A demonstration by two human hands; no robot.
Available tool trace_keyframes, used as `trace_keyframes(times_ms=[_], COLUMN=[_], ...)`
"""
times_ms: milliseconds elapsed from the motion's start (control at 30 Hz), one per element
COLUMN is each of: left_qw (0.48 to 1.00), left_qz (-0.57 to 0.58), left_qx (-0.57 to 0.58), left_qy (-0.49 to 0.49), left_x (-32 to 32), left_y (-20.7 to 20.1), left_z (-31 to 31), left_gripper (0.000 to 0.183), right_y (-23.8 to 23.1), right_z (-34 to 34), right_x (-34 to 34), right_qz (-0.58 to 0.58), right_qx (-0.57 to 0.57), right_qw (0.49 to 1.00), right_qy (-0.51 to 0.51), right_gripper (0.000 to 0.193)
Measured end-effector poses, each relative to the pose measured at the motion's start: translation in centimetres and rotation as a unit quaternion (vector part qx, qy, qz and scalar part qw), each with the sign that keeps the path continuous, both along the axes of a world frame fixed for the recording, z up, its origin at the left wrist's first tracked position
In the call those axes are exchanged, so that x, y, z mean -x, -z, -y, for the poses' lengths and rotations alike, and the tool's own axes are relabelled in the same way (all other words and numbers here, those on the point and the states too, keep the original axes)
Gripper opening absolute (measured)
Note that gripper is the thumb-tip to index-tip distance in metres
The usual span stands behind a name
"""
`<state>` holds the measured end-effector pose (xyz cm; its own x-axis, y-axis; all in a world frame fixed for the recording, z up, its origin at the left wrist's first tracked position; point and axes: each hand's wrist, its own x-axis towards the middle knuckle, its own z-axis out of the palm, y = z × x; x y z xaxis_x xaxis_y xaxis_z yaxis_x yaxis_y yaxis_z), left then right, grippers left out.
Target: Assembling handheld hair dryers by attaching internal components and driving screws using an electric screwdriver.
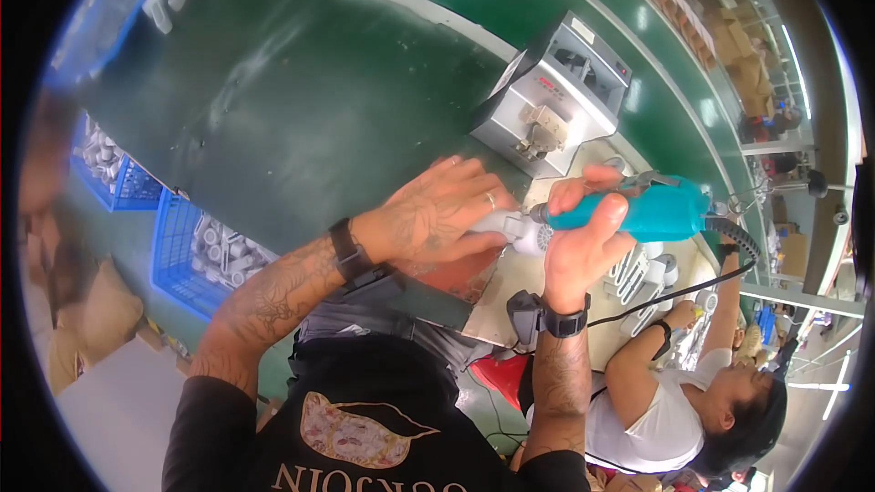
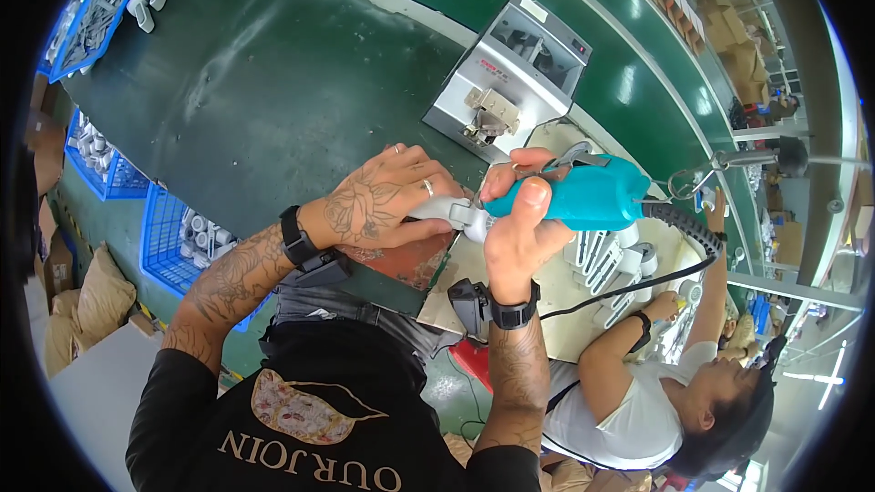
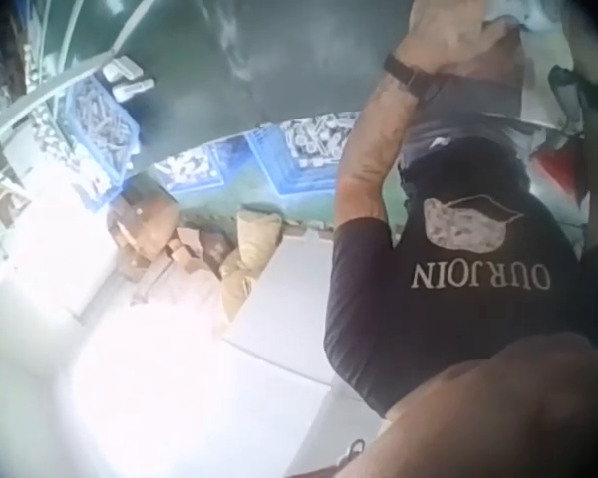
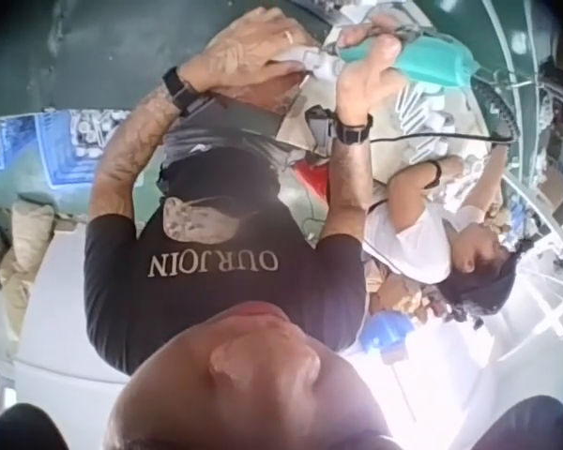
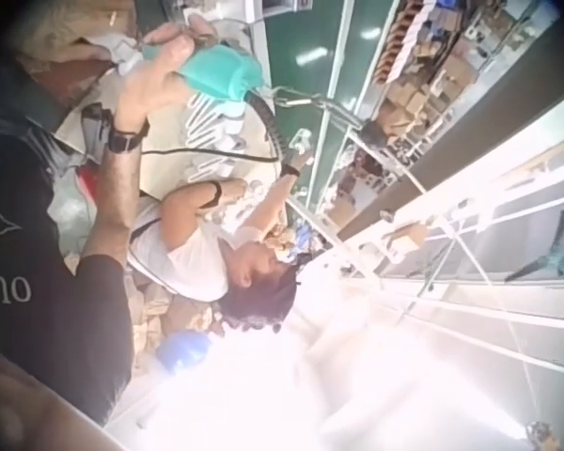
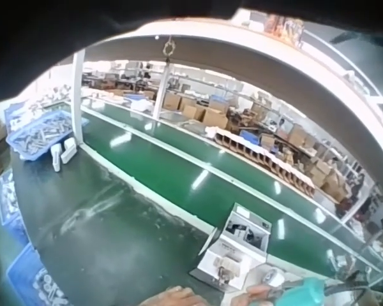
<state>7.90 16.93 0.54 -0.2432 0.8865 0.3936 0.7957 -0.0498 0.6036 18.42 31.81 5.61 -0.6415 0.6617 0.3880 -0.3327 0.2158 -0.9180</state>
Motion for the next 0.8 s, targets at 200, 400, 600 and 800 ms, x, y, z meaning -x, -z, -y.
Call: trace_keyframes(times_ms=[200, 400, 600, 800], left_qw=[1.000, 1.000, 0.999, 1.000], left_qz=[-0.009, -0.022, -0.025, 0.005], left_qx=[-0.014, -0.012, -0.015, -0.004], left_qy=[0.000, -0.013, -0.016, -0.012], left_x=[0.0, 0.3, 0.4, 0.1], left_y=[0.0, 0.0, 0.2, 0.1], left_z=[-0.4, -0.5, -0.5, 0.3], left_gripper=[0.033, 0.035, 0.034, 0.031], right_y=[0.2, 0.8, -2.3, -1.5], right_z=[-0.1, -0.4, -1.2, -2.6], right_x=[0.3, 0.4, 2.9, 7.1], right_qz=[0.013, 0.007, 0.000, -0.016], right_qx=[-0.014, 0.014, -0.037, -0.085], right_qw=[1.000, 0.999, 0.999, 0.996], right_qy=[-0.022, -0.036, 0.001, 0.028], right_gripper=[0.051, 0.050, 0.050, 0.038])
